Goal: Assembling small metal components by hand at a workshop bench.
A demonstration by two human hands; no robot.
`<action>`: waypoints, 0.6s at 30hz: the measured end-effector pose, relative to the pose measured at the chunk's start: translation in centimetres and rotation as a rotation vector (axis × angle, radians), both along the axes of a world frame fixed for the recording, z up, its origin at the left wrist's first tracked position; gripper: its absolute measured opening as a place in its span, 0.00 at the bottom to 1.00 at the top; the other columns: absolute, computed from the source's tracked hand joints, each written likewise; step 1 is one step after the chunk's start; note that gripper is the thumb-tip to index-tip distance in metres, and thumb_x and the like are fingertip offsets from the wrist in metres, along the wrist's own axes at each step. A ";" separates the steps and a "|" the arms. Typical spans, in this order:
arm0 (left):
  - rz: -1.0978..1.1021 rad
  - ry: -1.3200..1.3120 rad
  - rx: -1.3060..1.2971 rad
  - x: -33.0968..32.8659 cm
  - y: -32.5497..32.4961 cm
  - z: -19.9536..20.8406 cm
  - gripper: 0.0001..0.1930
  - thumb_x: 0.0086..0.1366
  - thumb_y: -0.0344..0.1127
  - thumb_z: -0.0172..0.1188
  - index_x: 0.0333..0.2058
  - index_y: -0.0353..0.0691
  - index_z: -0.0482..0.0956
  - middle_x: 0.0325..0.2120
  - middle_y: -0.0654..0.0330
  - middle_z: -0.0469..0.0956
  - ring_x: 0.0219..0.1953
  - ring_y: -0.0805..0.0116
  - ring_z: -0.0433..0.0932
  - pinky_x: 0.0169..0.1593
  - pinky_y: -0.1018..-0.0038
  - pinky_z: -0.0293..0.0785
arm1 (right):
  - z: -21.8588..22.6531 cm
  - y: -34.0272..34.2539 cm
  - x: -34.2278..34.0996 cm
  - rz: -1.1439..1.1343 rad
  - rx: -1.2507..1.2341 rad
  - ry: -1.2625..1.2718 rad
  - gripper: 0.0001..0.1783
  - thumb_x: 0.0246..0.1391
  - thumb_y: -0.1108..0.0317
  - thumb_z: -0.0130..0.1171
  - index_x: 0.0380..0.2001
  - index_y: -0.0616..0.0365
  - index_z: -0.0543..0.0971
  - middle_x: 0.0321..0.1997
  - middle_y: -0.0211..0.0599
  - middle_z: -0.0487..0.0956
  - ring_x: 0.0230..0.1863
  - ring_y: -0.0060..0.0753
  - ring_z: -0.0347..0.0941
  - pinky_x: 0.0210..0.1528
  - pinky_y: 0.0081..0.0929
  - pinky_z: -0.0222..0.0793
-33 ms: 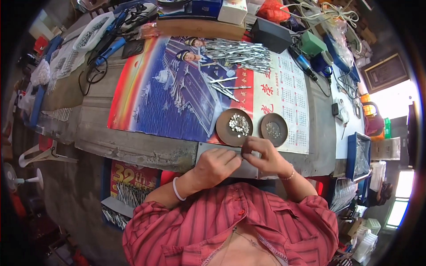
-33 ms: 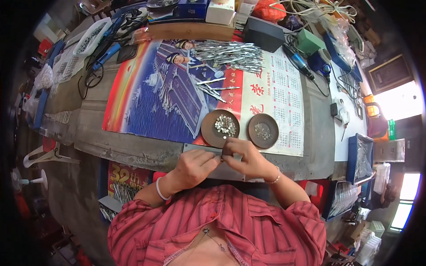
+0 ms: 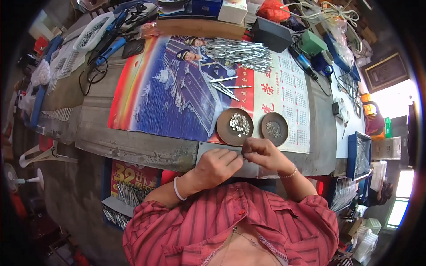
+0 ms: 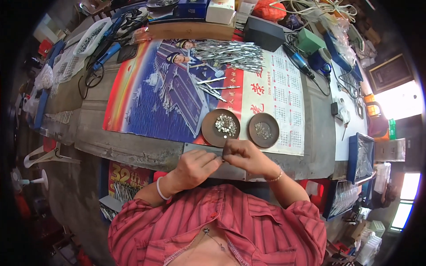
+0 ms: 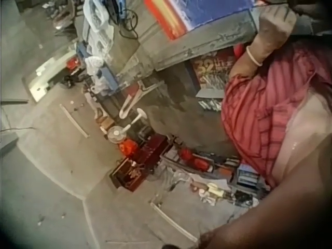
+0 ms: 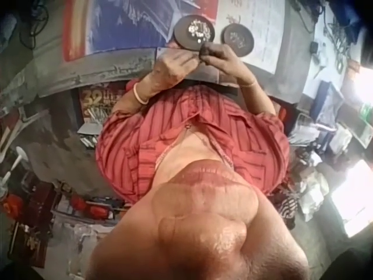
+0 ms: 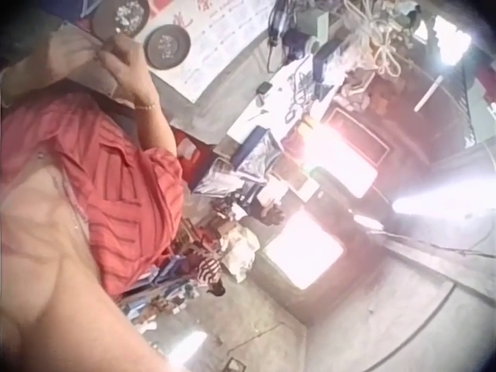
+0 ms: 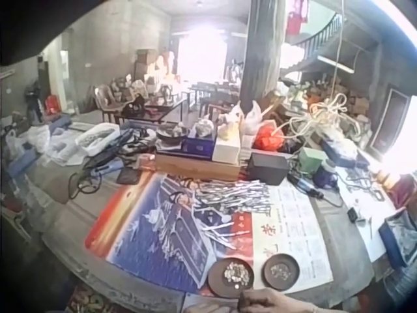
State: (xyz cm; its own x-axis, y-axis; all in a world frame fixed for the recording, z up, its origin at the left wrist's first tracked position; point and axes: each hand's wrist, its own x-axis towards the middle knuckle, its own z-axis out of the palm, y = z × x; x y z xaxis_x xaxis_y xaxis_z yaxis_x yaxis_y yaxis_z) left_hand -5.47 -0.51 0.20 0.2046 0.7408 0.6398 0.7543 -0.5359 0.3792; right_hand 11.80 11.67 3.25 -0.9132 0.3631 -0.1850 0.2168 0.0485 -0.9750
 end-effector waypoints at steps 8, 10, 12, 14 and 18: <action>-0.015 -0.250 -0.102 -0.1 0.4 0.2 0.05 0.53 0.29 0.61 0.28 0.39 0.73 0.20 0.59 0.71 0.22 0.60 0.74 0.26 0.69 0.70 | 2.7 -1.4 -0.3 0.088 1.088 0.191 0.09 0.39 0.74 0.60 0.26 0.59 0.71 0.31 0.38 0.70 0.29 0.37 0.70 0.34 0.32 0.65; 0.013 -0.238 -0.124 0.1 0.6 0.2 0.05 0.53 0.28 0.62 0.27 0.39 0.74 0.19 0.59 0.71 0.22 0.60 0.74 0.26 0.68 0.70 | 2.3 -1.1 -0.4 0.097 1.182 0.188 0.09 0.38 0.75 0.59 0.25 0.59 0.70 0.30 0.38 0.69 0.28 0.36 0.69 0.32 0.31 0.64; 0.038 -0.258 -0.146 0.4 1.1 0.1 0.05 0.52 0.28 0.61 0.28 0.39 0.74 0.20 0.58 0.71 0.23 0.60 0.74 0.26 0.68 0.70 | 2.1 -0.6 -0.4 0.099 1.191 0.172 0.09 0.38 0.74 0.59 0.23 0.58 0.69 0.29 0.37 0.67 0.27 0.36 0.68 0.31 0.31 0.63; 0.021 -0.235 -0.127 0.6 1.4 -0.3 0.05 0.52 0.28 0.61 0.28 0.38 0.74 0.21 0.58 0.71 0.23 0.60 0.74 0.27 0.68 0.70 | 1.8 -0.6 -0.1 0.077 1.193 0.164 0.09 0.38 0.74 0.59 0.23 0.58 0.69 0.28 0.37 0.67 0.26 0.36 0.67 0.31 0.31 0.62; 0.030 -0.123 -0.025 0.7 1.5 -1.0 0.06 0.52 0.28 0.58 0.31 0.37 0.75 0.25 0.55 0.73 0.24 0.60 0.75 0.28 0.68 0.71 | 1.6 -0.1 0.5 -0.022 0.625 0.122 0.04 0.50 0.75 0.56 0.28 0.65 0.72 0.29 0.44 0.68 0.29 0.49 0.68 0.31 0.38 0.65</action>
State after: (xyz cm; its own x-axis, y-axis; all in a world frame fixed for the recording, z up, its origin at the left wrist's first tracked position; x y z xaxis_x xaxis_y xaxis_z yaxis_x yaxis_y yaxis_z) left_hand -4.75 1.00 -0.75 0.1037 0.7611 0.6403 0.7169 -0.5035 0.4823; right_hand 12.30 11.60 4.90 -0.9056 0.3875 0.1726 0.1131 0.6128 -0.7821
